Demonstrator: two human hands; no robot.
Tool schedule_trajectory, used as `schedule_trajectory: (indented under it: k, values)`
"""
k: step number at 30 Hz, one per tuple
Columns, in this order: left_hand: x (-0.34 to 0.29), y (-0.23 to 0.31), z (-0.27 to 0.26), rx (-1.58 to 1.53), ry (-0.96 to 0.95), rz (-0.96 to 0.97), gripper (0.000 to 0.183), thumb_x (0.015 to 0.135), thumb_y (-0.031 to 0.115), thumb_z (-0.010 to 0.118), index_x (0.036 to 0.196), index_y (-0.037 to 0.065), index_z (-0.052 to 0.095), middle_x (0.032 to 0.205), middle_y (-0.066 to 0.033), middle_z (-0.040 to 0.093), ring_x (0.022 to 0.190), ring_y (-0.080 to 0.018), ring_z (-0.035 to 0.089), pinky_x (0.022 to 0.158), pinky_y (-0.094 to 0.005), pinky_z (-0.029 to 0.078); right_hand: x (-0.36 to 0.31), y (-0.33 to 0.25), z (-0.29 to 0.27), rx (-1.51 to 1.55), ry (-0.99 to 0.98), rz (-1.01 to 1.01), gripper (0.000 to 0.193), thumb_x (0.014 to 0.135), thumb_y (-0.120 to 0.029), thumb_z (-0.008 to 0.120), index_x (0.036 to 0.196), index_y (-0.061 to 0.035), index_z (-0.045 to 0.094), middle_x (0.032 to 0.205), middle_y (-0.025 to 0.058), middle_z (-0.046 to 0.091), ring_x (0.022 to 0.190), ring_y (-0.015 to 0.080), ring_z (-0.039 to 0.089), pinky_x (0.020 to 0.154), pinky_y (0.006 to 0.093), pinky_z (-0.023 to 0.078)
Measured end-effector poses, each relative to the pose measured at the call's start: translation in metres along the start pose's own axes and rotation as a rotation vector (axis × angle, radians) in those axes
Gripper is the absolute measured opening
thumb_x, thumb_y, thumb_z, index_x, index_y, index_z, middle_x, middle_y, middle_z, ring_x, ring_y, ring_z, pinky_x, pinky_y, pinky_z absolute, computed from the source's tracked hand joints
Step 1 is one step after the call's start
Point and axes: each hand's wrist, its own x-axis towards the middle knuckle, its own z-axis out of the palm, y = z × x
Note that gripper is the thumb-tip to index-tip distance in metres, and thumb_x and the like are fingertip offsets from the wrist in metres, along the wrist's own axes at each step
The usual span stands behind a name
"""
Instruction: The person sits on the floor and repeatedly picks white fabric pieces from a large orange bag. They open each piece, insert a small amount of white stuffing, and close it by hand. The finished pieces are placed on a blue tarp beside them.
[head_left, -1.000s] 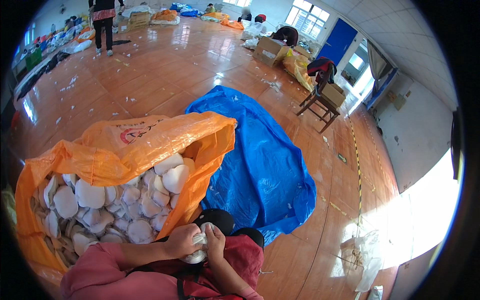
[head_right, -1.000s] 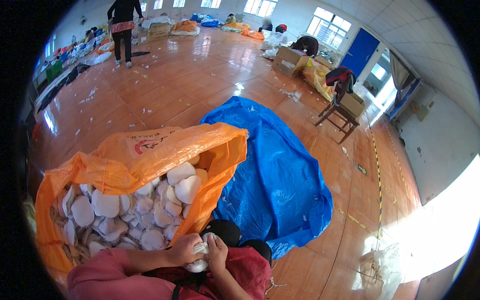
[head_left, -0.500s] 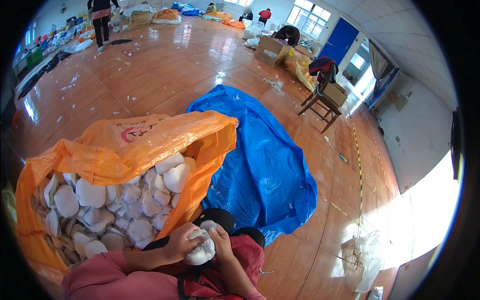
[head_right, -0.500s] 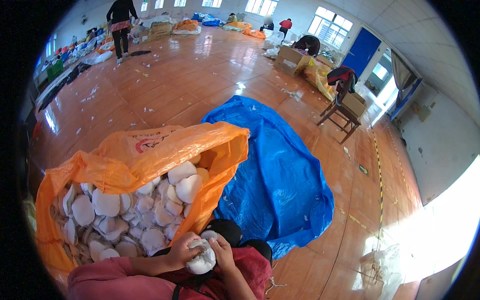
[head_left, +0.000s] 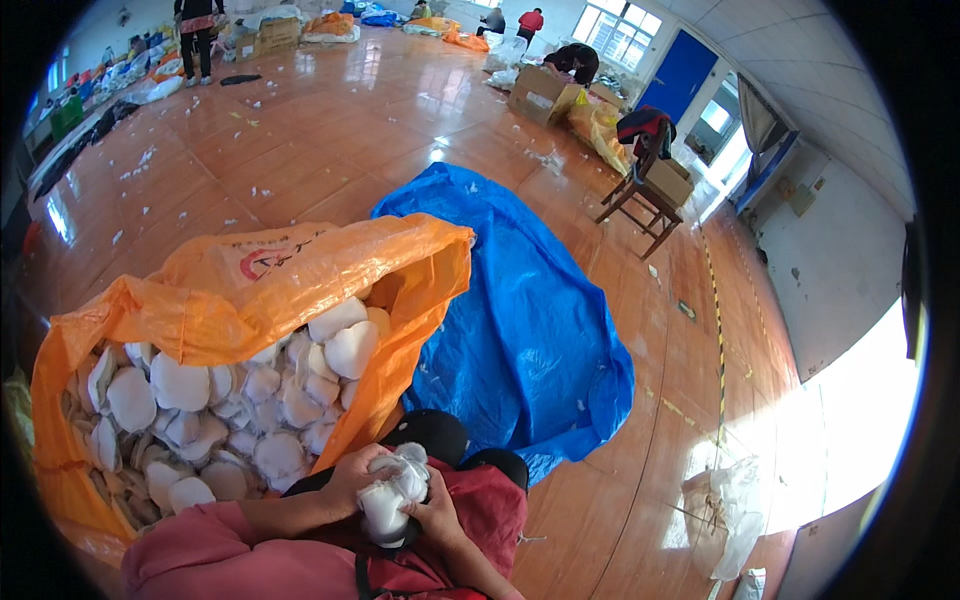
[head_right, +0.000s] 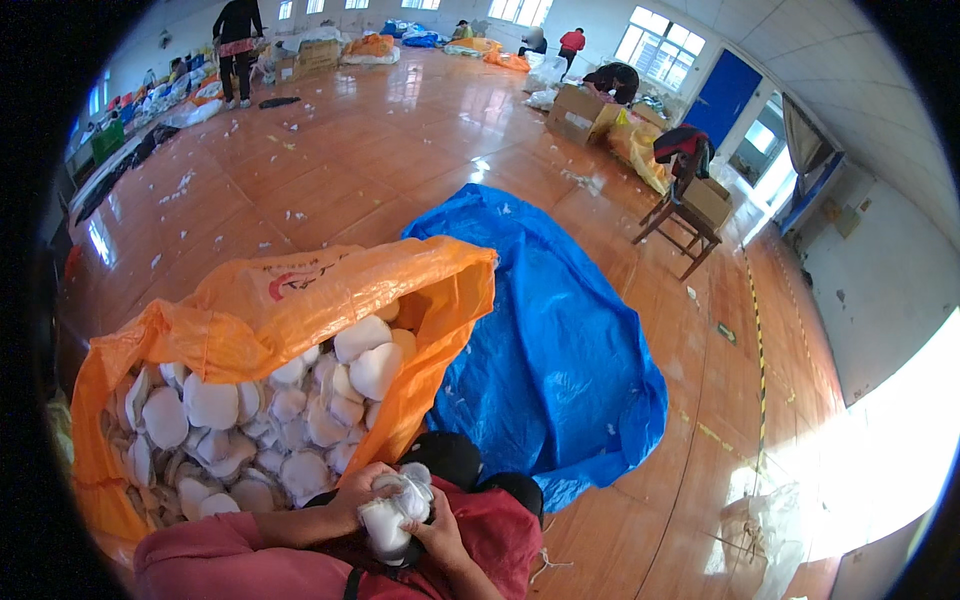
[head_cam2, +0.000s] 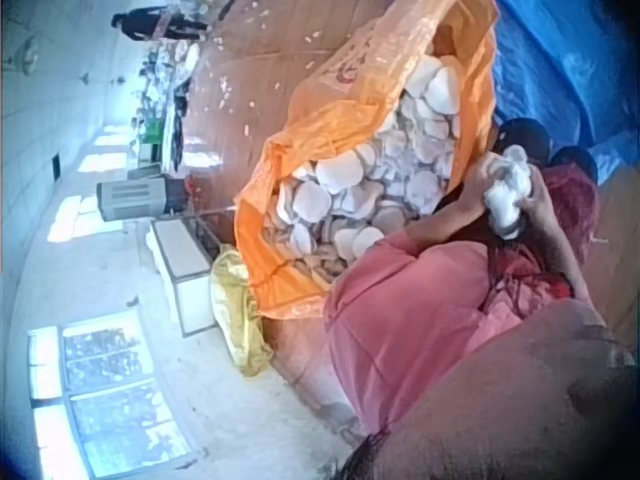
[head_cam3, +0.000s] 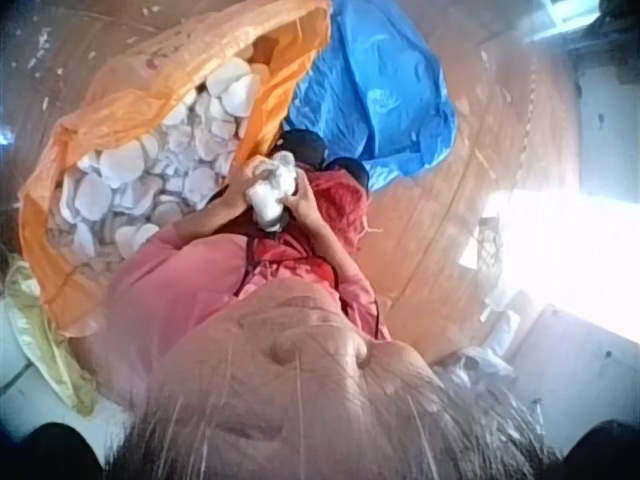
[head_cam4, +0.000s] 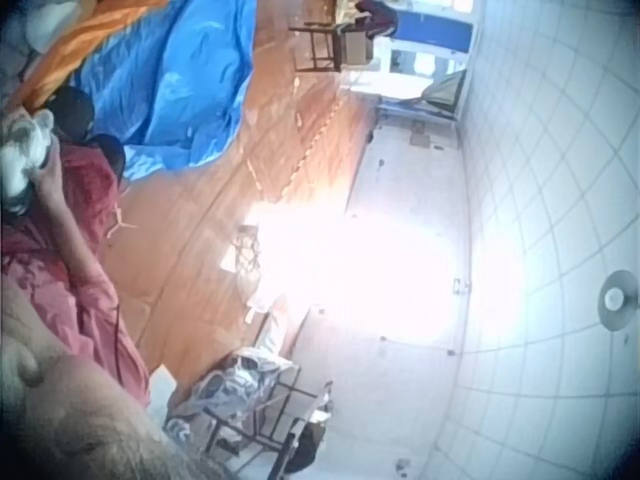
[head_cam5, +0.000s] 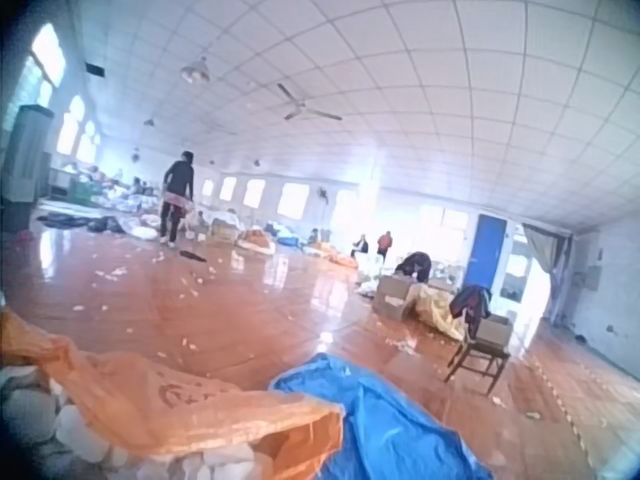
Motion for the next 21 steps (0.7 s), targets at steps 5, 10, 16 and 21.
schedule_trajectory:
  k: [5, 10, 16, 21]
  values:
    - [-0.009, 0.024, -0.006, 0.068, -0.244, -0.133, 0.059, 0.08, 0.042, 0.08, 0.115, -0.001, 0.06, 0.1, -0.0094, 0.066, 0.092, -0.0154, 0.063, 0.083, -0.031, 0.05, -0.011, 0.021, -0.004, 0.038, 0.05, 0.07, 0.072, 0.071, -0.004, 0.08, 0.133, -0.0053, 0.044, 0.124, 0.0066, 0.056, 0.115, 0.0198, 0.054, 0.1, 0.034, 0.044]
    - [-0.001, 0.03, -0.016, 0.293, -0.469, -0.106, 0.065, 0.076, 0.038, 0.084, 0.118, -0.002, 0.056, 0.105, -0.0139, 0.065, 0.098, -0.0201, 0.062, 0.086, -0.0337, 0.049, -0.01, 0.019, -0.001, 0.081, 0.075, 0.178, 0.062, 0.071, -0.001, 0.079, 0.126, -0.0048, 0.051, 0.116, 0.0056, 0.06, 0.108, 0.0187, 0.057, 0.098, 0.0322, 0.045]
    - [-0.001, 0.01, -0.011, 0.444, -0.419, -0.052, 0.064, 0.069, 0.041, 0.086, 0.104, -0.003, 0.056, 0.095, -0.0202, 0.065, 0.089, -0.0291, 0.064, 0.078, -0.0387, 0.049, -0.015, 0.008, 0.005, -0.177, 0.078, 0.192, 0.06, 0.073, -0.001, 0.076, 0.127, -0.0046, 0.05, 0.115, 0.0057, 0.06, 0.107, 0.0182, 0.057, 0.096, 0.0325, 0.046]
    - [-0.011, -0.011, -0.005, 0.531, -0.345, 0.093, 0.061, 0.071, 0.04, 0.084, 0.1, -0.003, 0.052, 0.091, -0.0252, 0.063, 0.09, -0.0407, 0.063, 0.076, -0.0439, 0.049, -0.028, 0.033, -0.015, -0.153, -0.008, 0.203, 0.064, 0.073, 0.0, 0.074, 0.131, -0.0041, 0.047, 0.12, 0.0064, 0.057, 0.111, 0.0182, 0.056, 0.099, 0.0326, 0.044]
